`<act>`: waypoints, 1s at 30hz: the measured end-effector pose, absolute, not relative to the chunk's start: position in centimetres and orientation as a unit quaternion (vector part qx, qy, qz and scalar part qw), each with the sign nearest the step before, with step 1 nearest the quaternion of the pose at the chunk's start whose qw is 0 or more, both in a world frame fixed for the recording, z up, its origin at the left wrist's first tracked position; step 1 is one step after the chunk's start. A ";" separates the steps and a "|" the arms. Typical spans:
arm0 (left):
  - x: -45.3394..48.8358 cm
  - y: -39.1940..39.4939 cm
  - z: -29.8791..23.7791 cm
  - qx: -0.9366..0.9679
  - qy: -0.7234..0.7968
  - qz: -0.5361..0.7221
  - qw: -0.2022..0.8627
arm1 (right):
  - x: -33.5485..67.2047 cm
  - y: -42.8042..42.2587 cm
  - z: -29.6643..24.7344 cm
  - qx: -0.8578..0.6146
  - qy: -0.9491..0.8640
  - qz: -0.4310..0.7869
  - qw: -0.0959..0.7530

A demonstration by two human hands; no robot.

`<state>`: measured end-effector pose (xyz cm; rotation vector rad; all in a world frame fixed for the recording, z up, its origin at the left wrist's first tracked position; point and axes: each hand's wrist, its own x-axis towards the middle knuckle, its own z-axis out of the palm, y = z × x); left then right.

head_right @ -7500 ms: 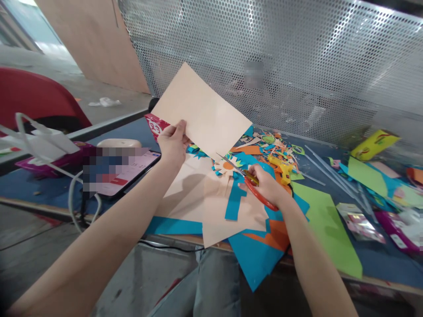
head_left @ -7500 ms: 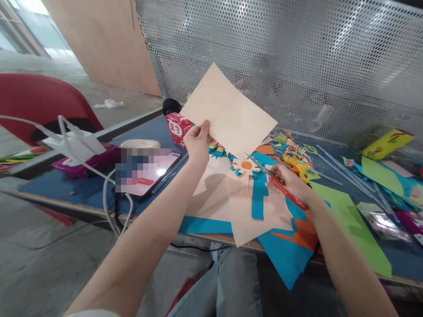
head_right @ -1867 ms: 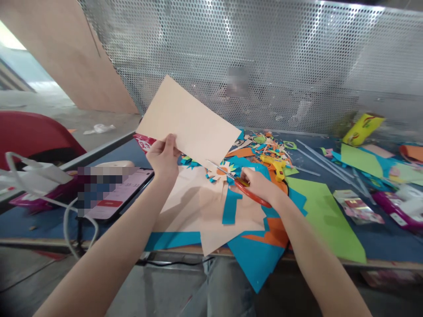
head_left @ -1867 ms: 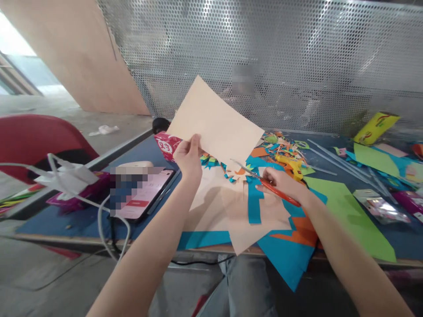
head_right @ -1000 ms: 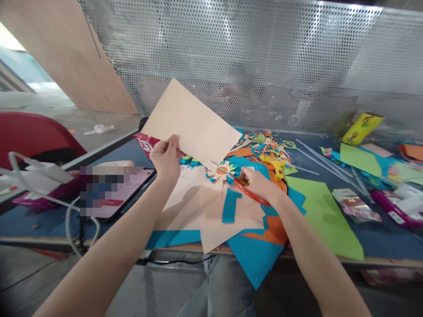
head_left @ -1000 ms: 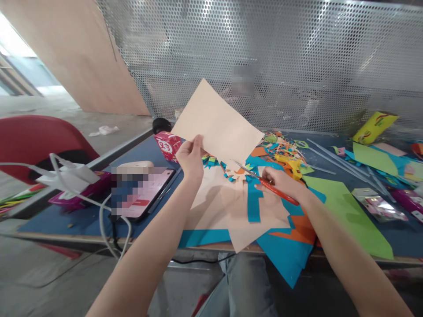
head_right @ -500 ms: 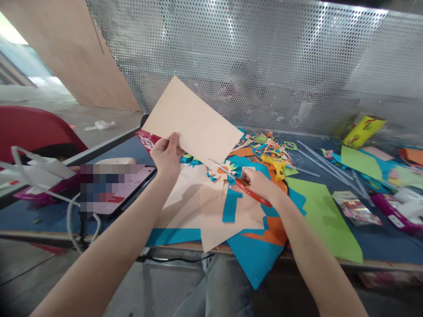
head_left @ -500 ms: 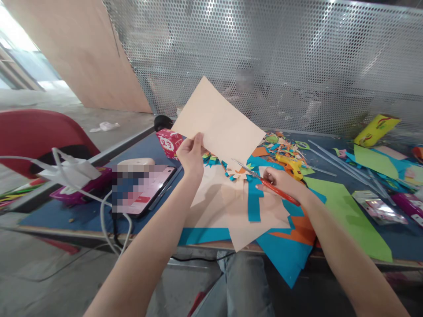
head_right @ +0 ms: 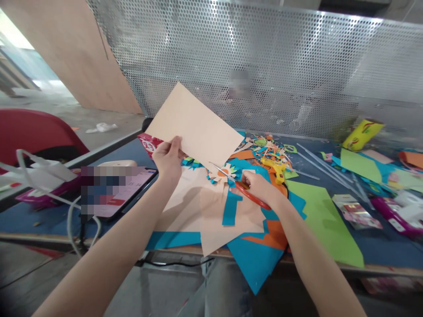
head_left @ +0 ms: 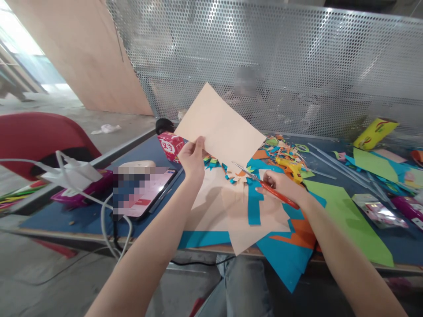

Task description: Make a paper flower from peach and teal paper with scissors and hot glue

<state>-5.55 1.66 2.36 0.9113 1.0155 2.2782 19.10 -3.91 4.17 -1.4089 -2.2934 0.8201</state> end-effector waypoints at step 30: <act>-3.8 1.1 2.3 0.297 0.320 0.831 0.345 | 19.1 -3.4 3.0 -0.474 -0.806 0.296 0.195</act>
